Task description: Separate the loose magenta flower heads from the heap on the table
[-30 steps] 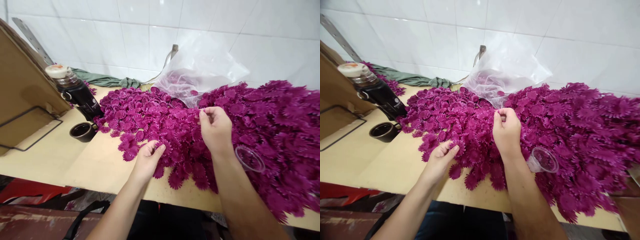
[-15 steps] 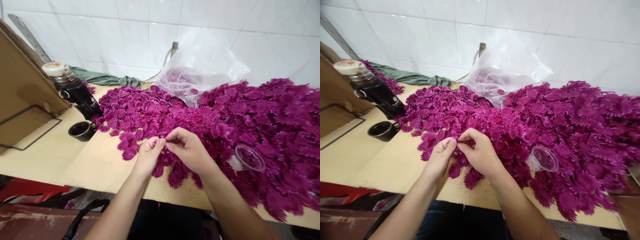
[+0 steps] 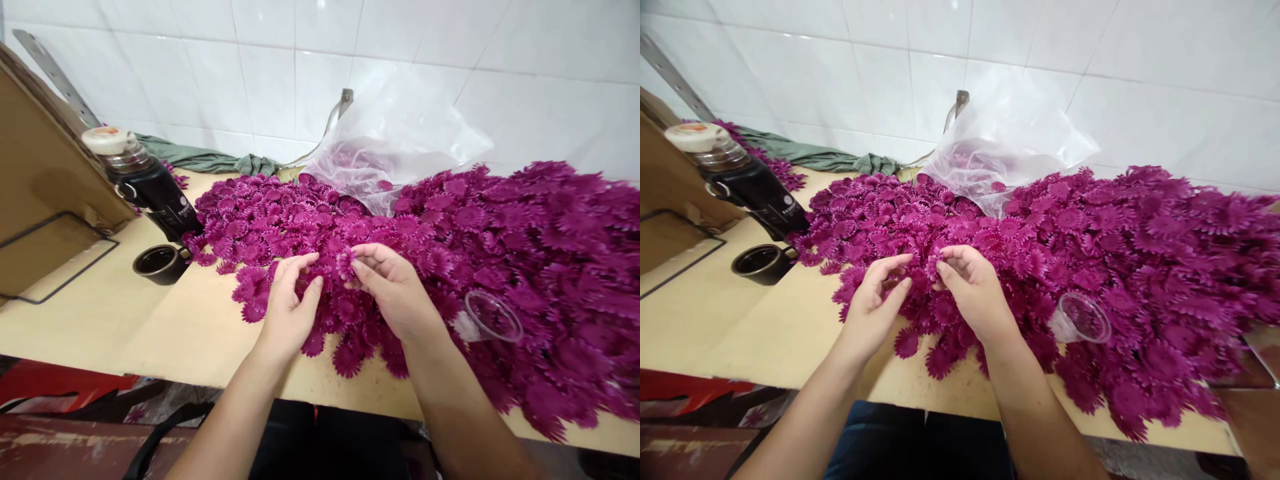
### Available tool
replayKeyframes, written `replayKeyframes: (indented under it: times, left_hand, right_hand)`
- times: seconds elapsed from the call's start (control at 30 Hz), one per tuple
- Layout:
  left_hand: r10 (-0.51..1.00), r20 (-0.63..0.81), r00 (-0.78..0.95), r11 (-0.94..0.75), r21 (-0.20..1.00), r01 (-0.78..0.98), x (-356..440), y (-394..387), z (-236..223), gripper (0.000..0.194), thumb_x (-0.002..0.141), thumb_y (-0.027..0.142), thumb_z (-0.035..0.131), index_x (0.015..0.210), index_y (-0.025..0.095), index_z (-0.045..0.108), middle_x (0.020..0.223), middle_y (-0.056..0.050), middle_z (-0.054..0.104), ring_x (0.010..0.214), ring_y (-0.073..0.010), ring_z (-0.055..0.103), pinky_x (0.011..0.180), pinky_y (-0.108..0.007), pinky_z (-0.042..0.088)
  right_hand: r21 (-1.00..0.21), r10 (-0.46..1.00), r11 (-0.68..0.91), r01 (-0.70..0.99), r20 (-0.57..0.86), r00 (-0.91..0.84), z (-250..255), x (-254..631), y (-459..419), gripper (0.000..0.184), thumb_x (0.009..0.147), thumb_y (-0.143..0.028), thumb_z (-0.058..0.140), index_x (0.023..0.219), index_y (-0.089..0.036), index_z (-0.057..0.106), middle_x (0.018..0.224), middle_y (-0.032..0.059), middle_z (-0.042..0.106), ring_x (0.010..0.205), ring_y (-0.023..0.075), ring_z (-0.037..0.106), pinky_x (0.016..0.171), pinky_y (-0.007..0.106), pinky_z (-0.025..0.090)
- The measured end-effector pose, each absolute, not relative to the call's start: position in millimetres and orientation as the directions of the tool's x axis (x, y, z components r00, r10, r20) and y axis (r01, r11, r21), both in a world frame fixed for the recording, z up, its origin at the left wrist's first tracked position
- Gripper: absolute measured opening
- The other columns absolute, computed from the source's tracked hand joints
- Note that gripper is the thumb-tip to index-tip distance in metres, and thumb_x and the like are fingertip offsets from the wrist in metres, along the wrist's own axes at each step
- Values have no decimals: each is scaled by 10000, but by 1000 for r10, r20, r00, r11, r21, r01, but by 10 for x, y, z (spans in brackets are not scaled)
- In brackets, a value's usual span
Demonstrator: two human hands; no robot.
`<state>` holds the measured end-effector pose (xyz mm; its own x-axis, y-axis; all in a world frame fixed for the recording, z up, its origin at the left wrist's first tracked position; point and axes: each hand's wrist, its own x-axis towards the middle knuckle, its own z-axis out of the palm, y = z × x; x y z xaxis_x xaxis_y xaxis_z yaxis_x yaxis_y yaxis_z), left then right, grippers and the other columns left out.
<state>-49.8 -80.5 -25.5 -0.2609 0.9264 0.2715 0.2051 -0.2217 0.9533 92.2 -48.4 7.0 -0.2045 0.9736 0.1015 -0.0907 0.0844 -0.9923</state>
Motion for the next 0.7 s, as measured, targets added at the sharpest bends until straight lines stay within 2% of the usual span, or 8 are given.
replayKeyframes:
  times: [0.1, 0.17, 0.23, 0.3, 0.43, 0.57, 0.7]
  left_hand:
    - [956, 238, -172, -219, 968, 123, -473, -802, -228, 227, 761, 246, 594, 975, 194, 649, 985, -54, 611, 921, -177, 571, 872, -311, 434]
    - [957, 204, -205, -187, 977, 97, -445, -793, -236, 197, 723, 219, 632, 916, 188, 654, 913, -43, 614, 871, -171, 575, 843, -302, 445]
    - [949, 180, -260, -164, 983, 81, -422, -779, -256, 181, 696, 191, 648, 877, 187, 649, 869, -33, 607, 843, -168, 573, 825, -302, 452]
    - [951, 189, -244, -174, 981, 83, -415, -770, -270, 167, 697, 171, 638, 863, 188, 651, 869, -32, 609, 836, -166, 573, 817, -301, 457]
    - [952, 261, -162, -244, 962, 119, -445, -792, -251, 180, 758, 164, 572, 916, 183, 658, 920, -48, 628, 838, -156, 580, 812, -288, 460]
    - [927, 327, -184, -293, 937, 190, -429, -823, -202, 177, 741, 179, 611, 911, 178, 663, 906, -44, 623, 810, -144, 572, 786, -261, 460]
    - [926, 345, -154, -315, 930, 187, -377, -800, -195, 107, 704, 184, 656, 810, 188, 668, 822, -19, 624, 760, -137, 565, 738, -247, 455]
  right_hand:
    - [-974, 949, -90, -208, -21, -314, -52, 868, -538, 299, 687, -455, 675, 836, -206, 604, 766, 10, 665, 676, 130, 632, 654, 310, 554]
    - [-962, 934, -124, -242, -31, -356, -99, 836, -576, 329, 695, -499, 657, 848, -211, 612, 804, 25, 680, 714, 145, 644, 683, 330, 558]
    - [-972, 938, -92, -215, -12, -347, -123, 812, -607, 308, 689, -455, 676, 862, -210, 607, 810, 20, 679, 728, 144, 643, 716, 333, 552]
    - [-991, 960, -8, -131, 30, -279, -136, 811, -616, 240, 685, -364, 687, 839, -202, 599, 765, 7, 665, 707, 138, 630, 718, 318, 540]
    - [-979, 983, 163, 118, 152, -102, -148, 876, -571, 114, 727, -292, 620, 725, -184, 587, 632, -13, 594, 577, 116, 541, 584, 263, 471]
    - [-952, 980, 197, 236, 187, -64, -121, 901, -537, 209, 740, -329, 599, 611, -183, 523, 520, -44, 482, 479, 88, 412, 472, 235, 346]
    - [-957, 983, 184, 226, 174, -64, -91, 861, -544, 322, 736, -385, 609, 539, -192, 442, 480, -60, 406, 461, 73, 349, 443, 224, 282]
